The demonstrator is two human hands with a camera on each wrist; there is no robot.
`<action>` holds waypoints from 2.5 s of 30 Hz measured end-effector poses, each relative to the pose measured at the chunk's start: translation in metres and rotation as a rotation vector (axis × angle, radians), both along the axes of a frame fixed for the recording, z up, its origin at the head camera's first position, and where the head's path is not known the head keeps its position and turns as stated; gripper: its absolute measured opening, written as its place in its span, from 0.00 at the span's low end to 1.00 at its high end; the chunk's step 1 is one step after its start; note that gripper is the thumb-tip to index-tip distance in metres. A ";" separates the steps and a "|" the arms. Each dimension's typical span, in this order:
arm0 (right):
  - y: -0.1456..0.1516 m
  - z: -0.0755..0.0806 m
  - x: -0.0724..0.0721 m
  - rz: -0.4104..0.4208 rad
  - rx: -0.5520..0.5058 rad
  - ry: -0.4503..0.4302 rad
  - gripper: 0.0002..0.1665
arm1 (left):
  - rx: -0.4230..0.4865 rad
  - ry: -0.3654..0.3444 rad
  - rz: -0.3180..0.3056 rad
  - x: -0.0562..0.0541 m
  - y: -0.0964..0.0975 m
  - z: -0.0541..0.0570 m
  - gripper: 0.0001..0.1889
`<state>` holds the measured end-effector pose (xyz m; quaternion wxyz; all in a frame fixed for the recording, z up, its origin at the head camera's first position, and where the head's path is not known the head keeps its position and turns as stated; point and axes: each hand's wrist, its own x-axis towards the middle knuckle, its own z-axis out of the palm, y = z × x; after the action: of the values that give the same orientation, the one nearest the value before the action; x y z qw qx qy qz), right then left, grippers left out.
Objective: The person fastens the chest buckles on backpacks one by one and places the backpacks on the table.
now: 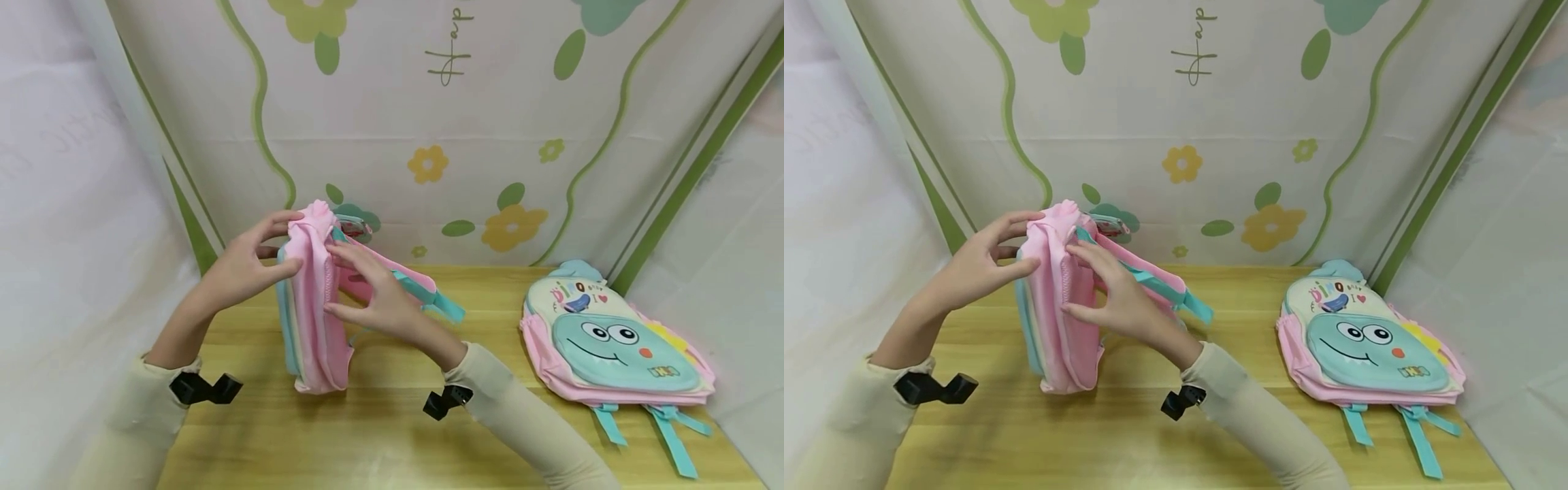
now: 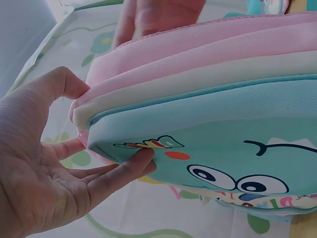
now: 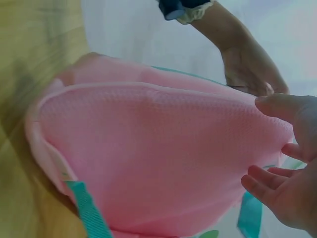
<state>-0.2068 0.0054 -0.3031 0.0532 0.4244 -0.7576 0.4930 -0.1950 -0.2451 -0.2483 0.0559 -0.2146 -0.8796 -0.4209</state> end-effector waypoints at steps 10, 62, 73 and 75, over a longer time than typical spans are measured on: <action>0.013 -0.026 0.014 -0.027 0.017 0.135 0.43 | 0.020 -0.011 0.012 0.006 -0.009 0.002 0.33; -0.024 -0.113 0.038 -0.144 0.522 -0.012 0.54 | 0.330 -0.147 -0.049 0.022 -0.110 -0.053 0.30; -0.009 -0.112 0.038 -0.124 0.579 0.005 0.49 | 0.418 -0.265 -0.161 0.019 -0.123 -0.075 0.26; -0.006 -0.112 0.037 -0.118 0.589 0.009 0.49 | 0.457 -0.282 -0.189 0.018 -0.126 -0.079 0.26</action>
<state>-0.1699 -0.0002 -0.4147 -0.0403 0.3793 -0.8911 0.2460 -0.1771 -0.3708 -0.3278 -0.0595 -0.2169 -0.7369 -0.6375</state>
